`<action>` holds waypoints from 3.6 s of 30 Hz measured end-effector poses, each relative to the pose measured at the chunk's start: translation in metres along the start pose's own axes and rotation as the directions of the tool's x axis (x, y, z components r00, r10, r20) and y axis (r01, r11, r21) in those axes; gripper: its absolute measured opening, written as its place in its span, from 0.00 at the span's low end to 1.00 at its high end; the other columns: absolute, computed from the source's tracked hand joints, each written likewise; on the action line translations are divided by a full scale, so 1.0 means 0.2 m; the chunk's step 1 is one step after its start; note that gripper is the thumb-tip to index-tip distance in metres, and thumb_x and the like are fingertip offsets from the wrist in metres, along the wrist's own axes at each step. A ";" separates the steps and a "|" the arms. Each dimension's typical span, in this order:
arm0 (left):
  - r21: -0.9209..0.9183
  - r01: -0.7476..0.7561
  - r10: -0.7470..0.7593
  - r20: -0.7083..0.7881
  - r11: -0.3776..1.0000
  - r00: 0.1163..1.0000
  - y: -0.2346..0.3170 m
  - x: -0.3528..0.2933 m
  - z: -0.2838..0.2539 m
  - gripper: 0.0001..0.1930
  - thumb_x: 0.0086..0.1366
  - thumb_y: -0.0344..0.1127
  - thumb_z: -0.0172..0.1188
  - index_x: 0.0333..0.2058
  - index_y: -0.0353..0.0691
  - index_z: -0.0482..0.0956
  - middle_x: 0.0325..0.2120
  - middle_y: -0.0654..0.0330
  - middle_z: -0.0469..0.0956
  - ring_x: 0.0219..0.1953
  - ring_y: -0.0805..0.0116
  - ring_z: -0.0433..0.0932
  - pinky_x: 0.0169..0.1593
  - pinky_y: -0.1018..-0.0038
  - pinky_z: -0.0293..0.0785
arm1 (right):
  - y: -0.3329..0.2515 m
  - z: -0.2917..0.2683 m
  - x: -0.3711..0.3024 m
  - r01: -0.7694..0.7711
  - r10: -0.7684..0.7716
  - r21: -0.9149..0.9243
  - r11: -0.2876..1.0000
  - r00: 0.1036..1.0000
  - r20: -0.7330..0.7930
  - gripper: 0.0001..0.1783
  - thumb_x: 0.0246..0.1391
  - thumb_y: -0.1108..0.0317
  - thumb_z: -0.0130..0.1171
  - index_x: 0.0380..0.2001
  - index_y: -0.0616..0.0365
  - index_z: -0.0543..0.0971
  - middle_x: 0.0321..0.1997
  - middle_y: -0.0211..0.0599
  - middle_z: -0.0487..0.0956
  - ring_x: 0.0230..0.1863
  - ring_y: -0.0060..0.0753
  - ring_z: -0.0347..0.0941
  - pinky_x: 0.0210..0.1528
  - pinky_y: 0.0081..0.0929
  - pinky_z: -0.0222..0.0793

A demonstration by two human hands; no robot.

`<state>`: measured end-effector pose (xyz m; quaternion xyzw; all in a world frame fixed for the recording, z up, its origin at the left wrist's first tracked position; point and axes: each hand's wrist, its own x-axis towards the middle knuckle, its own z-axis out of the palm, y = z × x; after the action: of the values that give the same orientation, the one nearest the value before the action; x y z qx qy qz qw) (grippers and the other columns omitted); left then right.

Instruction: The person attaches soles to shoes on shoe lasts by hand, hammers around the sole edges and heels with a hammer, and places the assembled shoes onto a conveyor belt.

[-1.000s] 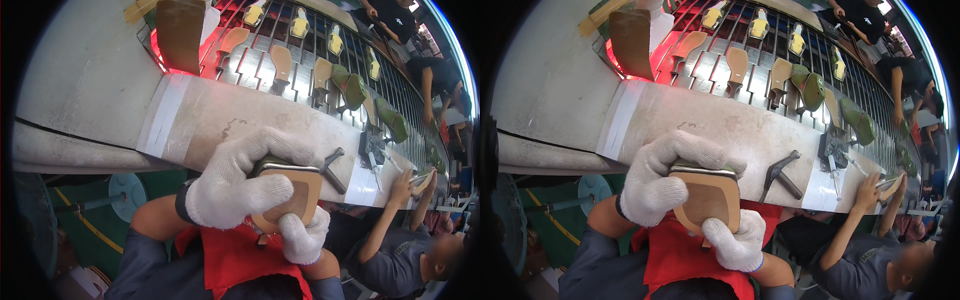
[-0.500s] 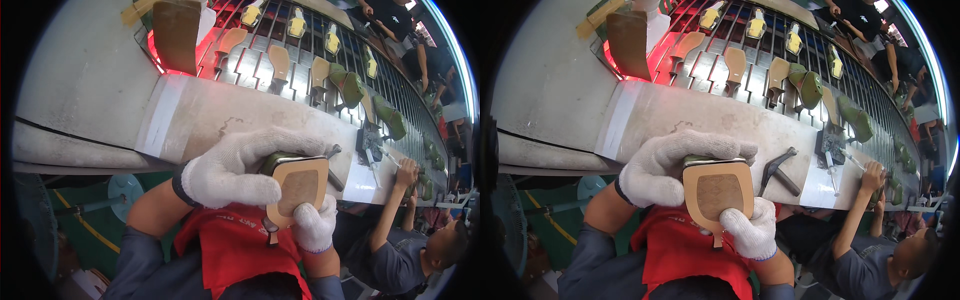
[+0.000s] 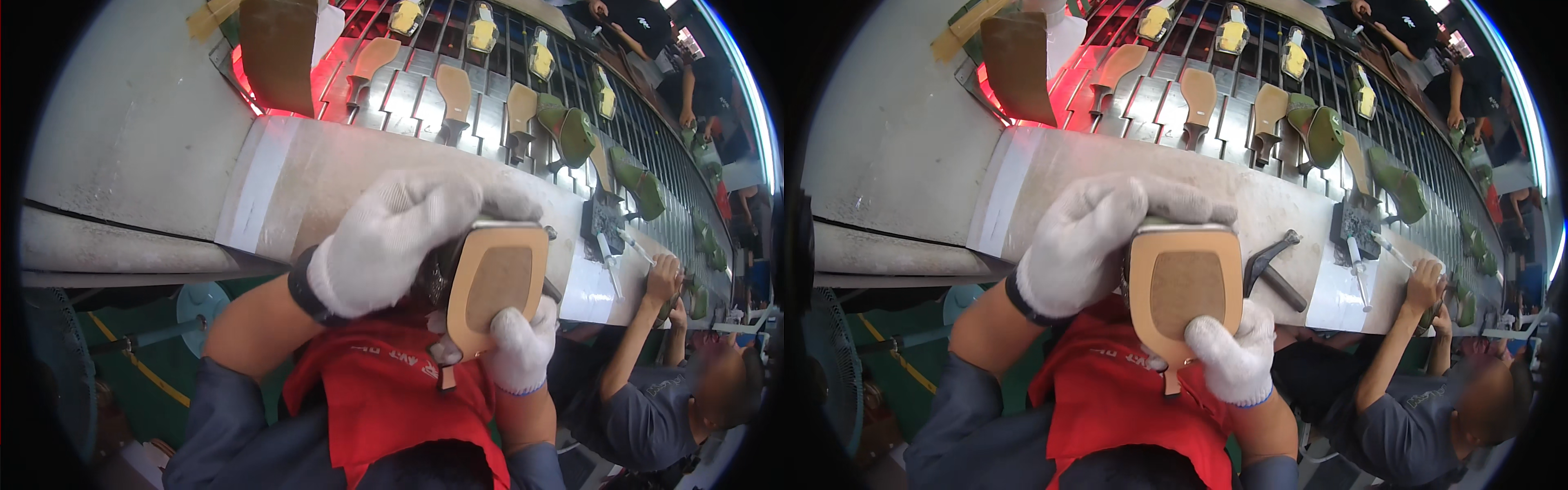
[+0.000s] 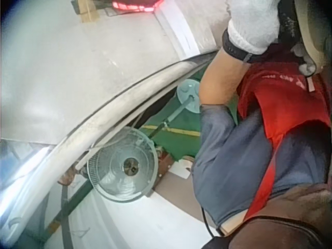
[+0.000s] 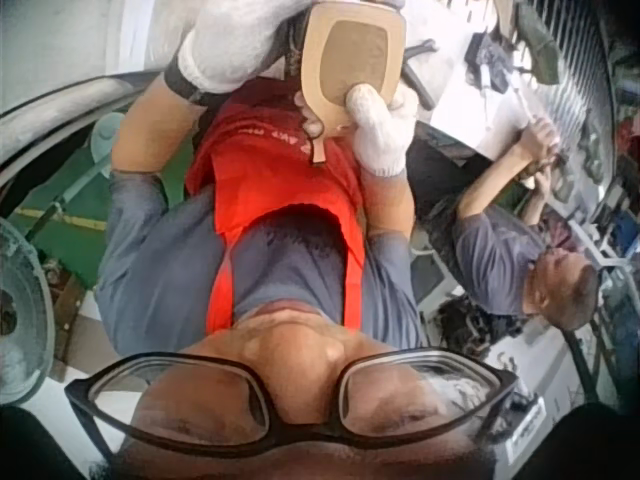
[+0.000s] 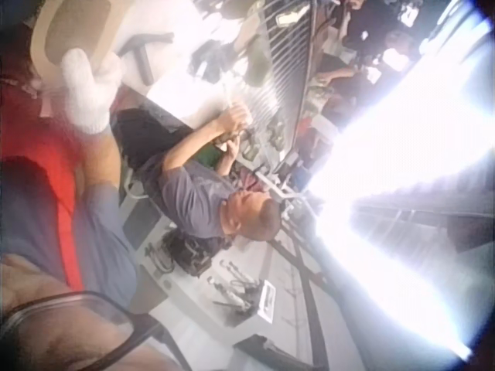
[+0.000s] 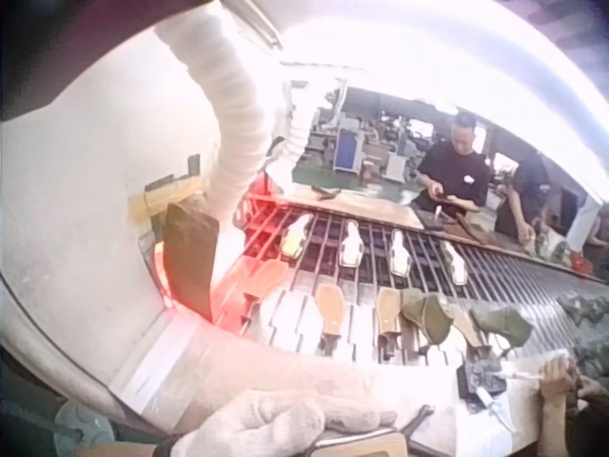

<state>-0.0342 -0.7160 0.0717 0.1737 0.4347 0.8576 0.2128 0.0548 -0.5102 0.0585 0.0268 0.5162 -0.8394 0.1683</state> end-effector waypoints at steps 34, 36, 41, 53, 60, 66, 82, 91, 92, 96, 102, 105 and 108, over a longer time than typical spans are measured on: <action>0.296 -0.092 0.145 -0.163 0.951 0.976 0.12 -0.34 0.02 0.16 0.80 0.39 0.62 0.54 0.30 0.77 0.58 0.34 0.84 0.59 0.51 0.86 0.63 0.54 0.84 | 0.07 0.15 -0.05 0.240 -0.164 -0.563 0.791 0.969 0.182 0.13 0.66 0.66 0.62 0.43 0.62 0.90 0.28 0.50 0.86 0.25 0.42 0.83 0.29 0.35 0.77; 0.295 -0.073 0.143 -0.224 0.953 0.964 0.13 -0.38 0.03 0.13 0.78 0.36 0.63 0.51 0.30 0.77 0.56 0.33 0.85 0.56 0.51 0.88 0.61 0.53 0.86 | 0.12 0.16 -0.08 0.294 -0.194 -0.660 0.691 0.956 0.222 0.08 0.61 0.69 0.69 0.40 0.62 0.88 0.29 0.46 0.84 0.24 0.46 0.81 0.26 0.38 0.74; 0.381 -0.093 0.208 -0.273 0.920 0.939 0.14 -0.43 0.01 0.10 0.71 0.26 0.67 0.47 0.32 0.76 0.48 0.37 0.88 0.51 0.57 0.89 0.58 0.55 0.87 | 0.12 0.21 -0.04 0.372 -0.209 -0.647 0.665 0.925 0.317 0.08 0.59 0.71 0.70 0.38 0.65 0.87 0.30 0.46 0.83 0.24 0.50 0.80 0.24 0.40 0.72; 0.650 -0.049 0.264 -0.237 0.758 0.935 0.30 -0.34 -0.01 0.12 0.61 0.20 0.69 0.34 0.40 0.74 0.35 0.58 0.83 0.37 0.72 0.80 0.59 0.65 0.80 | 0.09 0.32 0.04 0.277 -0.134 -0.596 0.754 0.952 0.274 0.11 0.65 0.64 0.70 0.36 0.63 0.86 0.23 0.47 0.79 0.23 0.52 0.79 0.27 0.41 0.74; 0.753 0.122 0.324 -0.416 0.647 0.849 0.35 -0.35 -0.06 0.11 0.60 0.21 0.69 0.42 0.34 0.82 0.37 0.61 0.82 0.41 0.74 0.81 0.52 0.73 0.79 | 0.11 0.31 0.15 0.381 -0.241 -0.600 0.704 0.922 0.304 0.12 0.69 0.68 0.65 0.30 0.61 0.82 0.22 0.47 0.76 0.21 0.51 0.78 0.26 0.39 0.71; 0.899 0.160 0.308 -0.301 0.408 0.903 0.37 -0.36 -0.06 0.13 0.55 0.23 0.72 0.40 0.34 0.82 0.36 0.63 0.81 0.38 0.77 0.78 0.46 0.76 0.76 | 0.14 0.35 0.16 0.431 -0.308 -0.595 0.679 0.902 0.302 0.14 0.68 0.67 0.66 0.26 0.60 0.81 0.20 0.46 0.75 0.19 0.51 0.76 0.23 0.41 0.69; -0.111 -0.058 0.022 -0.300 0.992 0.954 -0.06 -0.17 -0.55 0.23 0.84 0.45 0.48 0.57 0.27 0.80 0.53 0.45 0.85 0.56 0.54 0.84 0.63 0.58 0.78 | -0.25 0.20 0.24 0.274 -0.426 -0.544 0.793 0.888 -0.172 0.34 0.71 0.62 0.53 0.75 0.69 0.69 0.65 0.51 0.81 0.58 0.37 0.84 0.65 0.34 0.77; 0.354 -0.181 0.301 -0.320 0.917 0.898 -0.17 -0.13 -0.78 0.21 0.84 0.44 0.54 0.46 0.30 0.86 0.49 0.50 0.86 0.48 0.65 0.85 0.57 0.64 0.79 | 0.38 -0.01 0.12 0.021 -0.086 -0.568 0.823 0.992 -0.089 0.24 0.62 0.73 0.72 0.61 0.62 0.81 0.46 0.39 0.87 0.47 0.33 0.88 0.47 0.28 0.84; 0.351 -0.183 0.300 -0.318 0.918 0.899 -0.12 -0.09 -0.69 0.21 0.84 0.44 0.54 0.46 0.30 0.86 0.49 0.50 0.86 0.48 0.65 0.85 0.57 0.64 0.79 | 0.31 0.05 0.16 0.020 -0.087 -0.570 0.822 0.992 -0.091 0.24 0.62 0.73 0.72 0.61 0.62 0.81 0.46 0.39 0.87 0.47 0.33 0.88 0.47 0.28 0.84; 0.581 -0.264 0.335 -0.015 0.770 0.942 -0.13 -0.09 -0.57 0.16 0.83 0.36 0.52 0.43 0.32 0.86 0.41 0.55 0.84 0.42 0.67 0.83 0.48 0.70 0.81 | 0.04 0.29 0.37 0.291 -0.296 -0.840 0.458 0.941 0.165 0.26 0.55 0.73 0.76 0.58 0.58 0.85 0.38 0.39 0.85 0.34 0.33 0.84 0.39 0.31 0.80; 0.657 -0.238 0.309 0.008 0.715 0.951 -0.11 -0.13 -0.65 0.44 0.86 0.66 0.28 0.45 0.30 0.85 0.46 0.49 0.84 0.48 0.60 0.83 0.58 0.65 0.78 | 0.03 0.37 0.36 0.616 -0.403 -0.787 -0.017 0.716 0.569 0.27 0.44 0.75 0.82 0.51 0.56 0.89 0.29 0.39 0.82 0.26 0.40 0.79 0.29 0.36 0.76; 0.630 -0.210 0.283 -0.017 0.748 0.959 -0.12 -0.14 -0.66 0.52 0.82 0.75 0.21 0.45 0.30 0.85 0.46 0.50 0.83 0.48 0.60 0.83 0.58 0.65 0.77 | 0.11 0.36 0.39 0.637 -0.471 -0.759 -0.137 0.632 0.615 0.25 0.45 0.76 0.82 0.50 0.63 0.89 0.33 0.42 0.85 0.28 0.43 0.82 0.29 0.37 0.76; 0.670 -0.189 0.280 -0.030 0.718 0.960 -0.11 -0.13 -0.66 0.58 0.76 0.81 0.17 0.44 0.31 0.86 0.46 0.50 0.83 0.48 0.60 0.83 0.58 0.64 0.77 | 0.17 0.34 0.45 0.660 -0.498 -0.736 -0.153 0.592 0.634 0.25 0.46 0.75 0.82 0.51 0.63 0.89 0.33 0.42 0.85 0.29 0.44 0.82 0.30 0.37 0.77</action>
<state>-0.0705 -0.8058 -0.0238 0.2354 0.6966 0.6777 -0.0013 -0.0100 -0.6061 0.0404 -0.3722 0.8502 -0.3037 -0.2156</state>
